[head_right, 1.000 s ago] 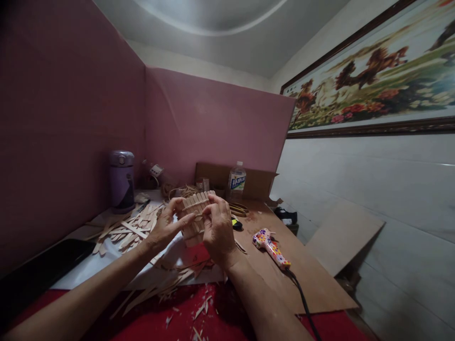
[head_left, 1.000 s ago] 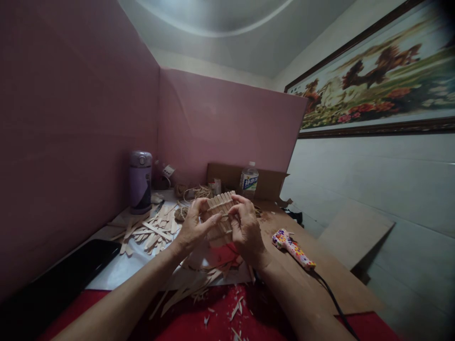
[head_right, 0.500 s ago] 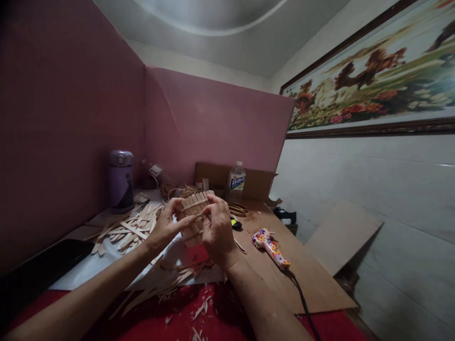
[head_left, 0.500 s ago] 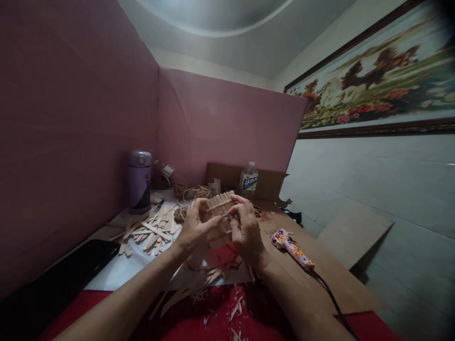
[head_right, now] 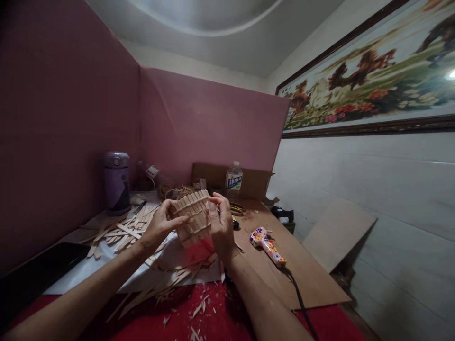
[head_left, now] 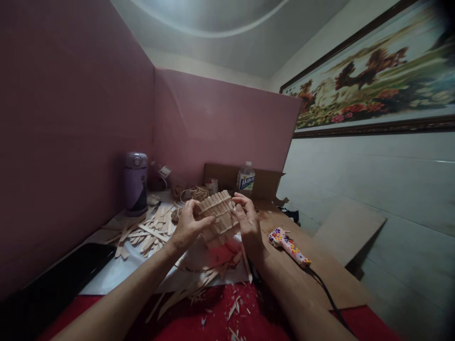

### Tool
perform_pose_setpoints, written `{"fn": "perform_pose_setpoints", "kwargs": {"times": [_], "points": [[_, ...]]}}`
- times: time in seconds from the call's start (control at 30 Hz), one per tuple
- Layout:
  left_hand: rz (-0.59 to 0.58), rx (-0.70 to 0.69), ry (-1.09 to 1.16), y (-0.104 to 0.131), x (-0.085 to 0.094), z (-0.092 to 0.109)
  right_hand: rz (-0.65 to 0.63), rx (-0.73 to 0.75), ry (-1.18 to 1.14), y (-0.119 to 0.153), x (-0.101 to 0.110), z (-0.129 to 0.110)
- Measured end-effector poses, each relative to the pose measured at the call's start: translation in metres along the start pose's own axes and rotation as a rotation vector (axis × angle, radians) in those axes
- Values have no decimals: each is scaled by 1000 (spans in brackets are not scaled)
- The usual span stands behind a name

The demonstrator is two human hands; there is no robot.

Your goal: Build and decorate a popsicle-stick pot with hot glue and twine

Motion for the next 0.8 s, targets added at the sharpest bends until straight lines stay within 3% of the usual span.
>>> {"fn": "perform_pose_setpoints", "kwargs": {"times": [0.3, 0.5, 0.8], "points": [[-48, 110, 100, 0, -2, -4, -3, -13, -40, -1, -4, 8], [-34, 97, 65, -4, 1, 5, -42, 48, 6, 1, -6, 2], [-127, 182, 179, -6, 0, 6, -51, 141, 64, 3, -8, -3]]}}
Point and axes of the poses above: each hand's wrist, its own y-axis away from the middle knuckle, its own x-axis out of the back of the hand, z = x × y, the point moved 4 cm from there along -y, towards the middle knuckle, and after that the axes turned 10 degrees about -x, right-handed, at the moved point
